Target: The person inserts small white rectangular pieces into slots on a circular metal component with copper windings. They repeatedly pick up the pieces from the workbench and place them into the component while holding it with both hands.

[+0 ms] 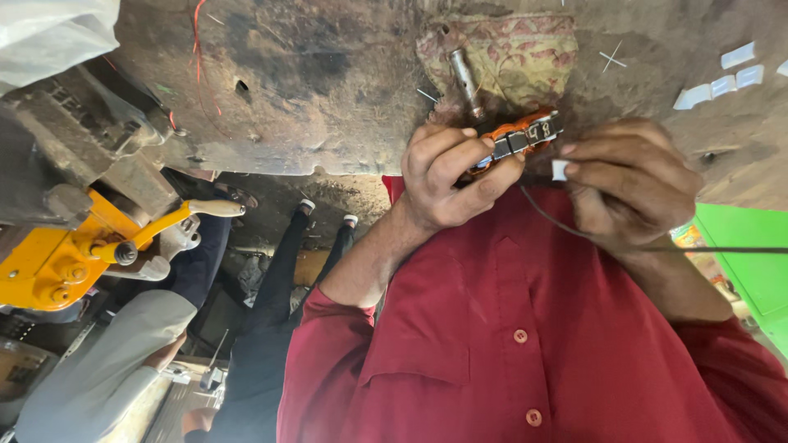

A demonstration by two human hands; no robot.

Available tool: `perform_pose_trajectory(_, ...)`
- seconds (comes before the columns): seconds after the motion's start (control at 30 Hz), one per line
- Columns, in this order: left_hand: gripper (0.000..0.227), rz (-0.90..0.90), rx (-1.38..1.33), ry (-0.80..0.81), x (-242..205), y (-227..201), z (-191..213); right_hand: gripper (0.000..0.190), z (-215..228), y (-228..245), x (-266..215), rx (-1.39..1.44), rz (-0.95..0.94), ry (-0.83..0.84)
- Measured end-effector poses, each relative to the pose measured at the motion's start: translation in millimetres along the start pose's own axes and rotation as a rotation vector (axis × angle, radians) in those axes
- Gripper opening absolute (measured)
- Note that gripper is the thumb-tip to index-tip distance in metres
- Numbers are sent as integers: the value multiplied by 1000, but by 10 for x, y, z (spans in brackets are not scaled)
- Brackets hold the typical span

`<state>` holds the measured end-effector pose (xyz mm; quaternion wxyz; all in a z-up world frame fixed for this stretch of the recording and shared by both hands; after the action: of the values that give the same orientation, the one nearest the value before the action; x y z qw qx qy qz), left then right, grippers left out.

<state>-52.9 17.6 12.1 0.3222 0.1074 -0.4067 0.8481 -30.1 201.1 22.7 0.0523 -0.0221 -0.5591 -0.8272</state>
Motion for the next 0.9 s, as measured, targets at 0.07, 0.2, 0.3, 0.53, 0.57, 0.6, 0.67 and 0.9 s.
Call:
perform_pose_trajectory(0.07,30,-4,-14,3,-1,2,1,18,16,34,27,-96,28,-43)
perform_pose_trajectory(0.2,29,-1,-7,-16,15,-3,-7,17,-53,44,71,-162,46,-27)
perform_pose_trajectory(0.3,29,5,2,-30,15,-10,-4,16,-72,64,58,-168,71,-76)
perform_pose_trajectory(0.53,29,8,14,-14,5,-10,-12,7,-80,-137,45,18,98,1)
perform_pose_trajectory(0.57,29,9,9,-14,-5,-16,-9,5,-68,-179,45,86,110,3)
perform_pose_trajectory(0.6,29,9,5,-15,-10,-14,-10,5,-65,-227,44,108,98,19)
perform_pose_trajectory(0.67,29,7,9,-18,-17,-14,-19,5,-58,-289,35,151,73,48)
perform_pose_trajectory(0.9,29,-5,16,-31,-14,-21,-34,10,-71,31,134,-198,226,93)
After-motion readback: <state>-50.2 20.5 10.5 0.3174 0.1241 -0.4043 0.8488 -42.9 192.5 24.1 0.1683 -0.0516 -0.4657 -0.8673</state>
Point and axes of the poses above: each hand's wrist, its own x-axis towards the middle knuckle, its own z-axis out of the back of the hand, y = z × x, the point moved 7 cm from there along x, towards the middle knuckle
